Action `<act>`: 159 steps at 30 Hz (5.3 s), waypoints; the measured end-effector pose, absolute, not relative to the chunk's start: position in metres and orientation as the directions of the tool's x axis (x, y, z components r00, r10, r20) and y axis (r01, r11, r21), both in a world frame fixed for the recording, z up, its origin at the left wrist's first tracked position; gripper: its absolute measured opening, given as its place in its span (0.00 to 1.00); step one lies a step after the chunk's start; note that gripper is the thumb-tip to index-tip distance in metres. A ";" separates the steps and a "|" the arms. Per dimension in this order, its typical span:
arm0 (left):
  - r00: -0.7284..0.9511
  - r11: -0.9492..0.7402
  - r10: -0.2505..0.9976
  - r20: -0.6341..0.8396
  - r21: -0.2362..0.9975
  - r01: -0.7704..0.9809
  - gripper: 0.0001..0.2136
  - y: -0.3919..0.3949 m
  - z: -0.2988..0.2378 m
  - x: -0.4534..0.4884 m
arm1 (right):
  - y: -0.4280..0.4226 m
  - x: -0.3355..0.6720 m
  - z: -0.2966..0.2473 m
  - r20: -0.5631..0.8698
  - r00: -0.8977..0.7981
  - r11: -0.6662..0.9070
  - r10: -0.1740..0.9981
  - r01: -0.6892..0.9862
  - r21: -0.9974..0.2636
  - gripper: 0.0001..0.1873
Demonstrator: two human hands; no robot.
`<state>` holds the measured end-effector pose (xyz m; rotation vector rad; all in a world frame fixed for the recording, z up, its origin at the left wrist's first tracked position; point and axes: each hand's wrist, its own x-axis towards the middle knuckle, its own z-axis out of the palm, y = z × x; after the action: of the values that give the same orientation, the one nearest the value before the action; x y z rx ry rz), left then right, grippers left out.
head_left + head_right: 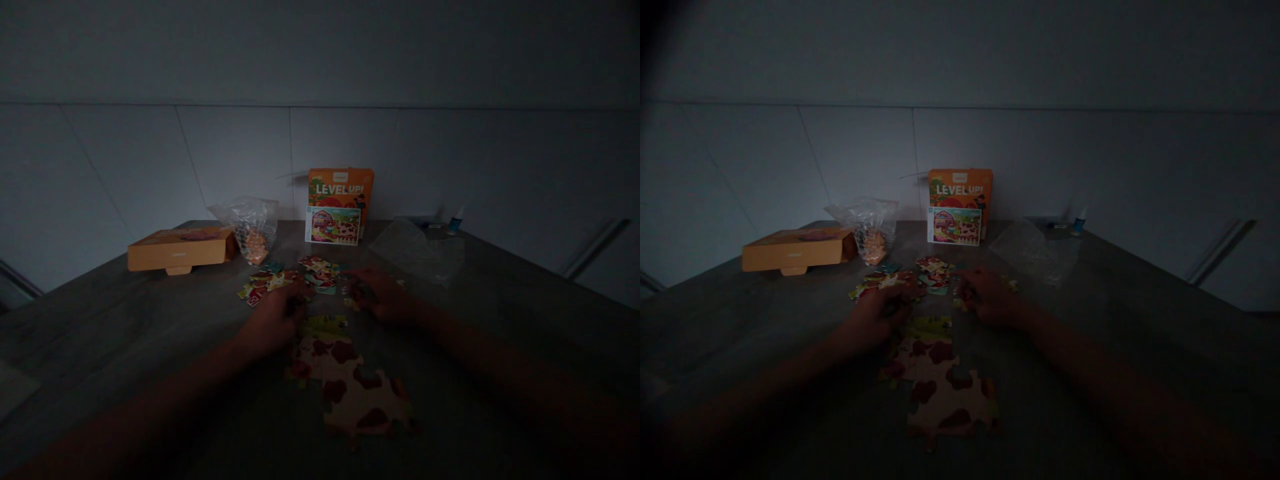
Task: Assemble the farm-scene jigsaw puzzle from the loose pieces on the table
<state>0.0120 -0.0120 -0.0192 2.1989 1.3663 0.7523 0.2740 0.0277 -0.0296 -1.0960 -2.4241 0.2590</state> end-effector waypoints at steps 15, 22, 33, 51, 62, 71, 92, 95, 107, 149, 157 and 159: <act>0.345 -0.406 0.912 0.223 0.619 0.672 0.13 -0.014 -0.014 0.014 | 0.030 0.277 -0.028 0.277 -0.521 0.587 0.808 0.751 -0.301 0.40; 0.348 -0.418 0.906 0.241 0.632 0.652 0.11 -0.015 -0.015 0.013 | 0.038 0.281 -0.021 0.400 -0.248 0.459 0.882 0.643 -0.613 0.19; 0.355 -0.431 0.901 0.251 0.616 0.659 0.09 -0.013 -0.017 0.013 | 0.071 0.321 -0.037 0.408 0.235 0.086 0.882 0.771 -0.631 0.14; 0.203 -0.346 0.903 0.379 0.362 0.865 0.14 -0.008 -0.018 0.006 | 0.038 0.280 -0.035 0.180 -0.592 0.600 0.786 0.800 0.008 0.27; 0.226 -0.330 0.911 0.345 0.284 0.900 0.16 -0.005 -0.026 0.004 | 0.027 0.270 -0.023 0.284 -0.545 0.555 0.789 0.830 0.049 0.23; 0.252 -0.331 0.923 0.291 0.265 0.906 0.20 -0.003 -0.032 0.003 | 0.028 0.273 -0.026 0.270 -0.556 0.590 0.786 0.805 -0.060 0.16; 0.199 -0.282 0.947 0.251 0.355 0.891 0.25 0.011 -0.028 0.000 | 0.034 0.273 -0.033 0.428 -0.664 0.733 0.613 0.680 0.006 0.24; 0.189 -0.274 0.949 0.253 0.360 0.892 0.25 0.010 -0.028 0.000 | 0.034 0.273 -0.033 0.452 -0.660 0.740 0.600 0.673 0.000 0.22; 0.327 -0.473 0.871 0.367 0.441 0.763 0.22 0.005 -0.024 0.003 | 0.014 0.258 -0.022 0.438 -0.674 0.760 0.595 0.649 -0.033 0.19; 0.550 -0.533 0.832 0.080 0.392 0.750 0.45 -0.015 -0.020 0.011 | 0.001 0.248 -0.019 0.346 -0.522 0.626 0.779 0.683 -0.378 0.20; 0.567 -0.569 0.815 0.118 0.348 0.745 0.28 -0.015 -0.019 0.011 | 0.001 0.248 -0.019 0.361 -0.521 0.629 0.773 0.700 -0.338 0.20; 0.567 -0.569 0.815 0.119 0.349 0.745 0.24 -0.015 -0.018 0.011 | 0.001 0.249 -0.020 0.353 -0.524 0.626 0.775 0.711 -0.319 0.17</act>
<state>0.0108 -0.0152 -0.0180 2.5418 1.2934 0.3905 0.2494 0.0015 -0.0196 -1.1713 -2.3872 0.1859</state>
